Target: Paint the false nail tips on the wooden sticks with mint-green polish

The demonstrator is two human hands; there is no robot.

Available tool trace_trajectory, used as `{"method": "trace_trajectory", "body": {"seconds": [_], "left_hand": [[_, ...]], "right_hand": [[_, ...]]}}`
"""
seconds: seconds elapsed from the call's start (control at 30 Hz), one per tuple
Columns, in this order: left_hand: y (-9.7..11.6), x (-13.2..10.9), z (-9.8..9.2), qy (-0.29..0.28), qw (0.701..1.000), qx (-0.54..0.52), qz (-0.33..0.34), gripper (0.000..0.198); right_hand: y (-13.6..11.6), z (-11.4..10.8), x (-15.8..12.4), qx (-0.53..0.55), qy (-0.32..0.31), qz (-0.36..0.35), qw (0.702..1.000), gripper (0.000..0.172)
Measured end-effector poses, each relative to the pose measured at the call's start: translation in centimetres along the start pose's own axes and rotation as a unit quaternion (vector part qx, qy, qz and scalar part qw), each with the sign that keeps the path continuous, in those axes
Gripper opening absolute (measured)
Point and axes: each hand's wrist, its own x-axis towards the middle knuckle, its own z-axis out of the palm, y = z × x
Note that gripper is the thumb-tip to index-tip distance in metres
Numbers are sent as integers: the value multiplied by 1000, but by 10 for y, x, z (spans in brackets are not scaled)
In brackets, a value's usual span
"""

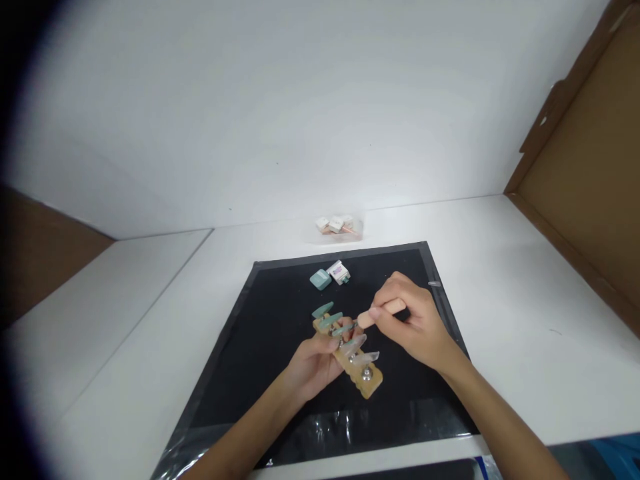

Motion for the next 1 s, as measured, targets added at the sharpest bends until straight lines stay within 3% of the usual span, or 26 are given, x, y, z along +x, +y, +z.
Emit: {"method": "trace_trajectory", "body": {"seconds": [0.1, 0.23, 0.33, 0.57, 0.77, 1.0], "left_hand": [[-1, 0, -4, -1, 1000, -3, 0, 28], [-2, 0, -6, -6, 1000, 14, -7, 28], [-2, 0, -6, 0, 1000, 12, -6, 28], [-3, 0, -7, -5, 1000, 5, 3, 25], [-1, 0, -6, -15, 1000, 26, -1, 26], [0, -2, -4, -38, 996, 68, 37, 24]], "right_hand": [[1, 1, -1, 15, 20, 12, 1000, 11], [-1, 3, 0, 52, -9, 9, 999, 6], [-2, 3, 2, 20, -17, 9, 1000, 8], [2, 1, 0, 29, 19, 14, 999, 10], [0, 3, 1, 54, -35, 7, 998, 7], [3, -1, 0, 27, 25, 29, 999, 14]]}}
